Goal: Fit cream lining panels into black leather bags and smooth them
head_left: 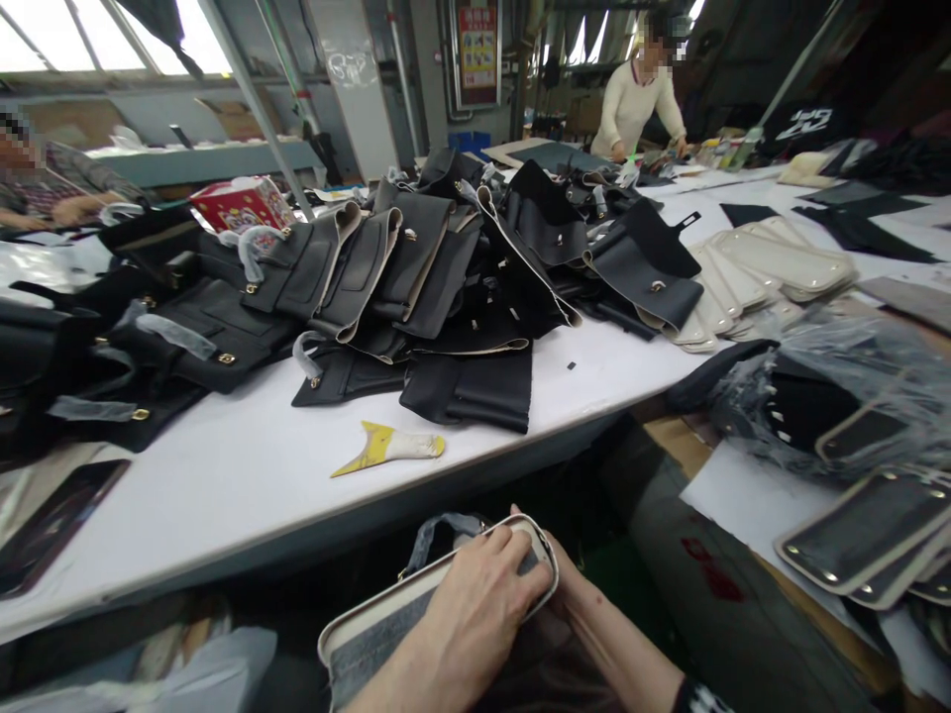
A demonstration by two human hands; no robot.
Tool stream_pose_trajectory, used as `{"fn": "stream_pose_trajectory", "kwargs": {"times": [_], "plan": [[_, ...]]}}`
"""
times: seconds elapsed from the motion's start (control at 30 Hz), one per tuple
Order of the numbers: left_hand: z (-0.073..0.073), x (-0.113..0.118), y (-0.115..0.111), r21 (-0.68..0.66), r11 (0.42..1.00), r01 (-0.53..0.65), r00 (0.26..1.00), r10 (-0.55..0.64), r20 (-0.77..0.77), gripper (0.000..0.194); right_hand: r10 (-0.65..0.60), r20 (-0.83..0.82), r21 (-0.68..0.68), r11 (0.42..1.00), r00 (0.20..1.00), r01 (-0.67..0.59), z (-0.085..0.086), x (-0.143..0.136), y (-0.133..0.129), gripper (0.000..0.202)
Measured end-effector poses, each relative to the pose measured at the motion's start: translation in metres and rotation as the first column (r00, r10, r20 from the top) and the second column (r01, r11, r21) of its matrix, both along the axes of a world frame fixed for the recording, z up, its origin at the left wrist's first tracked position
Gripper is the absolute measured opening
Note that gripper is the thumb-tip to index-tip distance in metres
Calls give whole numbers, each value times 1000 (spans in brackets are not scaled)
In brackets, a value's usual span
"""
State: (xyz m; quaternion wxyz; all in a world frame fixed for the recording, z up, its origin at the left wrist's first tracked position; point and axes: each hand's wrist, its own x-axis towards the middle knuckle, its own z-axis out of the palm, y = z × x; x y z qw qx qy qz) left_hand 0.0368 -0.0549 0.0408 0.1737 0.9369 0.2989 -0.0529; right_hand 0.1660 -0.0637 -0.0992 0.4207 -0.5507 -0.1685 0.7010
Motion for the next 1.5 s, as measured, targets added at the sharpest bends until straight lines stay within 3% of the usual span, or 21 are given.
{"fn": "stream_pose_trajectory", "kwargs": {"times": [0.1, 0.17, 0.27, 0.33, 0.47, 0.67, 0.97, 1.13, 1.23, 1.33, 1.4, 1.5], "plan": [[0, -4, 2, -48, 995, -85, 994, 88, 62, 22, 35, 80, -14, 999, 996, -34, 26, 11, -13, 53], [-2, -8, 3, -79, 990, -120, 988, 127, 86, 24, 92, 180, 78, 991, 979, -107, 48, 19, -22, 56], [-6, -10, 2, -70, 994, -90, 992, 96, 87, 26, 192, 377, 259, 917, 906, -303, 78, 28, -33, 51], [-10, -10, 0, -36, 996, -76, 994, 79, 79, 29, 224, 479, 297, 868, 849, -397, 87, 32, -37, 45], [-14, -10, -4, 4, 997, -79, 994, 78, 83, 31, 238, 602, 272, 836, 762, -476, 85, 35, -42, 45], [-10, -14, -6, 44, 997, -58, 989, 52, 135, 21, 227, 611, 235, 862, 758, -448, 75, 28, -46, 45], [-12, -17, -9, 77, 996, -35, 990, 25, 136, 20, 161, 815, 196, 827, 557, -526, 97, 19, -42, 38], [-5, -10, 9, 49, 997, -61, 995, 57, 84, 21, 139, 843, 204, 810, 519, -550, 97, 15, -45, 41], [-2, -5, 27, 35, 995, -97, 989, 93, 113, 26, 107, 901, 172, 803, 422, -571, 95, 13, -47, 40], [-5, 0, 45, 35, 997, -63, 982, 55, 181, 22, 87, 944, 126, 796, 317, -592, 98, 11, -48, 39], [-10, 1, 57, -7, 1000, -8, 983, 9, 186, 22, 89, 942, 128, 797, 324, -591, 101, 11, -47, 37], [-19, 1, 70, -114, 992, 59, 982, -37, 183, 28, 133, 855, 186, 823, 501, -537, 101, 18, -41, 37]]}}
